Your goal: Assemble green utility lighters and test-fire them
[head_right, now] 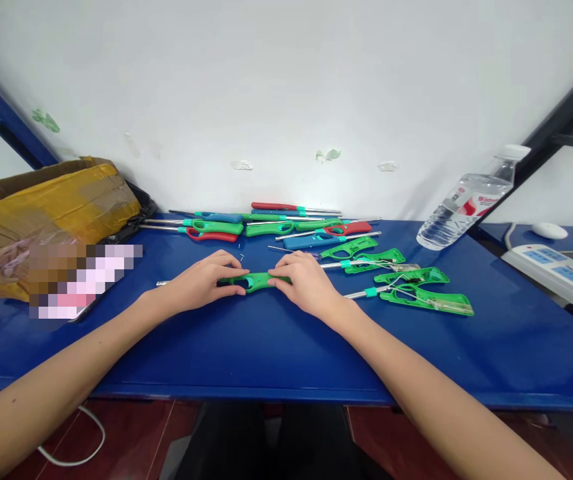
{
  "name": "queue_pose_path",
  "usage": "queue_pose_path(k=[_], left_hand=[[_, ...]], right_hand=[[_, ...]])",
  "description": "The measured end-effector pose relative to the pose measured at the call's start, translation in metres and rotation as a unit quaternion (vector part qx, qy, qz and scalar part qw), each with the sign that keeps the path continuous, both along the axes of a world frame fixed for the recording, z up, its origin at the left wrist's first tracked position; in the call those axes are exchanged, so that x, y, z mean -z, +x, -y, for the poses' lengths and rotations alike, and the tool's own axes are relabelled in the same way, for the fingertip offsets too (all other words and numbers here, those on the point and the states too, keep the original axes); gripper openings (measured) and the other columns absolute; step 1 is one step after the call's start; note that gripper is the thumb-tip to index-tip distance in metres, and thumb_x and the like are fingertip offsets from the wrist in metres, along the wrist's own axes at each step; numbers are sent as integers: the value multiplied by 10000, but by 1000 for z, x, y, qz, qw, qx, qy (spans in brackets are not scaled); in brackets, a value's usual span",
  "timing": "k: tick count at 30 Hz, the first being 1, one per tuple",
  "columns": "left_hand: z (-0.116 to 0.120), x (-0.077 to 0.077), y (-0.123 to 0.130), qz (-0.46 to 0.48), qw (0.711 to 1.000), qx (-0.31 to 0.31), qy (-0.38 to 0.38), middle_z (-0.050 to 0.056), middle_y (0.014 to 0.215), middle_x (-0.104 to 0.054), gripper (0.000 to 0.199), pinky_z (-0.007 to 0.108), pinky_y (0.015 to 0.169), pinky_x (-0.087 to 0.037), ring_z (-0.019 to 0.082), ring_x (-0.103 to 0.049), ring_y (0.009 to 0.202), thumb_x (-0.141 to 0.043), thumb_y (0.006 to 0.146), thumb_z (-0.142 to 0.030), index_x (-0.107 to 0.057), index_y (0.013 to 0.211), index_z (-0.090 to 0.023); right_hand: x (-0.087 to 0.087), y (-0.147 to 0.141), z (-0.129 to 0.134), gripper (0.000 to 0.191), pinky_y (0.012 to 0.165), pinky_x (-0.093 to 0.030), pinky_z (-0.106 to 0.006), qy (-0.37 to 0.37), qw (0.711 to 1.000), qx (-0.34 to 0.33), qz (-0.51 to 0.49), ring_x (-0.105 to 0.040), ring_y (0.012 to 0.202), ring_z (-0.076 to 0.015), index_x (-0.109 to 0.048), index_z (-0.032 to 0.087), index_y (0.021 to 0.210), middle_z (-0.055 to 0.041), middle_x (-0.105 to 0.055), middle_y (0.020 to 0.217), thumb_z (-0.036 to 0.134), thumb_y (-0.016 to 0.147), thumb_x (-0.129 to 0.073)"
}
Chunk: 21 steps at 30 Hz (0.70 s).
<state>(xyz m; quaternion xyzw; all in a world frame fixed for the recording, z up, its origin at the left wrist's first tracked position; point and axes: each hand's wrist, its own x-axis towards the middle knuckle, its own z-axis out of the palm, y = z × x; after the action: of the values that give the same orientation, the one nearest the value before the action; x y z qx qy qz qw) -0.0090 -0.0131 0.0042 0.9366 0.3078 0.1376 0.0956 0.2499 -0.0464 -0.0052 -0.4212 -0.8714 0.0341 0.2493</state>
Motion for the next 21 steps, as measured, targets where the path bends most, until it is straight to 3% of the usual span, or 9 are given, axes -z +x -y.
queue_pose_path(k=[7,12,16,21], left_hand=[[1,-1,1,-9,1000,0,7,85,1059,-634,404,361,891,-465,252,-548,1031,-624,910,-457,-688,1201,-184],[0,-4,-2,-12,1000,14,8,88,1068,-619,383,360,895,-462,251,-554,1030,-598,931,-444,-678,1208,-192],[-2,-6,-5,-13,1000,13,-3,90,1084,-617,384,357,907,-462,254,-560,1046,-569,941,-467,-668,1186,-188],[0,-7,-5,-25,1000,8,-8,95,1113,-608,395,349,906,-463,251,-563,1057,-517,962,-476,-629,1198,-181]], right_hand=[[3,-2,-1,186,810,-496,-394,-18,1000,1,-8,-653,868,-233,-771,192,1030,-84,-738,939,263,908,-651],[-10,6,-6,145,868,-502,-406,-18,998,-9,-56,-668,930,-248,-766,217,975,-64,-758,965,270,860,-695],[-19,30,-18,152,864,-519,-424,43,978,129,-156,-677,945,-262,-757,221,931,-61,-761,974,282,876,-630],[-3,51,-31,148,940,-483,-510,66,980,182,-42,-605,1078,-328,-780,201,863,-121,-723,1018,278,828,-660]])
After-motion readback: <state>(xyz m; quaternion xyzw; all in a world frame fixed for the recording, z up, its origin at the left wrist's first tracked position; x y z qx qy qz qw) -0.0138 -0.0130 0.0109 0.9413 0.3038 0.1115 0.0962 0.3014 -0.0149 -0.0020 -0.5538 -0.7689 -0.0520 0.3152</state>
